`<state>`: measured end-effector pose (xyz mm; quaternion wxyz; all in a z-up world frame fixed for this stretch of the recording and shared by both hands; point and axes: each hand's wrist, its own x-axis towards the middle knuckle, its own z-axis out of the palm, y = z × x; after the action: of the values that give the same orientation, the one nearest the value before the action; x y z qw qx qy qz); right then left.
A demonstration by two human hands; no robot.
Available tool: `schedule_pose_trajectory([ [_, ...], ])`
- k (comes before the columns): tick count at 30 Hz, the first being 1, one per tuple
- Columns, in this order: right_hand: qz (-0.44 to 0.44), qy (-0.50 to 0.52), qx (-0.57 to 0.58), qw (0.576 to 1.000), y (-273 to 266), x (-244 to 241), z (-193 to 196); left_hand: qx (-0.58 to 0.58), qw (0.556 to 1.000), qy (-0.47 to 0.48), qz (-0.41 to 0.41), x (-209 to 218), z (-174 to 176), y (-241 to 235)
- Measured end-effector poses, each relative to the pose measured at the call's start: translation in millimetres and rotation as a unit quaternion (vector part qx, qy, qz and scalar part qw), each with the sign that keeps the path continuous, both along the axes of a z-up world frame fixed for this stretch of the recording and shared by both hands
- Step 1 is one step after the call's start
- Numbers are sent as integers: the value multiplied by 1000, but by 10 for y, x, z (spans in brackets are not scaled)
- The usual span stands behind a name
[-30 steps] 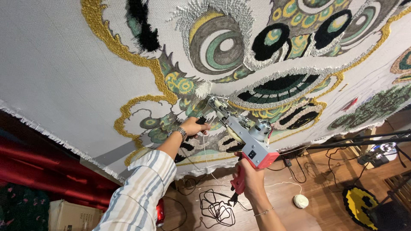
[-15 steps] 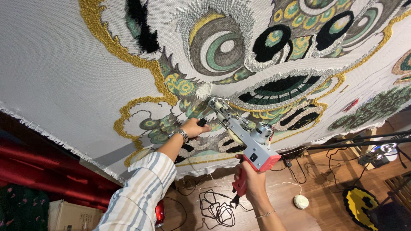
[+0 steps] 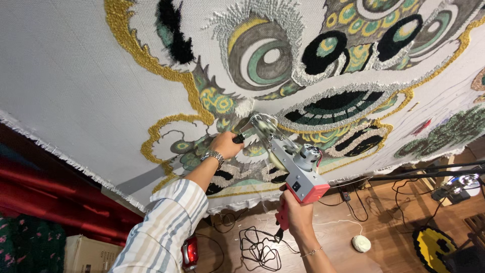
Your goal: The person uses a handheld electric tufting gun to apply white yarn to a large canvas featuring a stylized dragon design. They guide the tool along the contours of the artwork, filling in specific sections with dense loops of yarn. The process involves steady hand movements to maintain consistent coverage and alignment with the pre-drawn pattern.
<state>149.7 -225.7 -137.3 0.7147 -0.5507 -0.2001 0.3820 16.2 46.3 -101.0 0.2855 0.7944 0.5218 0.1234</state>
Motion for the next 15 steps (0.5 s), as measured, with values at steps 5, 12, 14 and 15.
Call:
schedule_pose_trajectory([
  [5, 22, -23, 12, 999, -13, 51, 23, -1, 1000, -19, 17, 15, 37, -36],
  [12, 14, -188, -182, 965, -21, 159, -144, 15, 1000, 10, 14, -12, 79, -24],
  [14, -24, -366, -69, 928, 3, 200, -200, 41, 998, 32, 16, -27, 114, -18],
  [15, -42, -449, -10, 892, 13, 212, -225, 43, 998, 32, 15, -31, 128, -17],
])
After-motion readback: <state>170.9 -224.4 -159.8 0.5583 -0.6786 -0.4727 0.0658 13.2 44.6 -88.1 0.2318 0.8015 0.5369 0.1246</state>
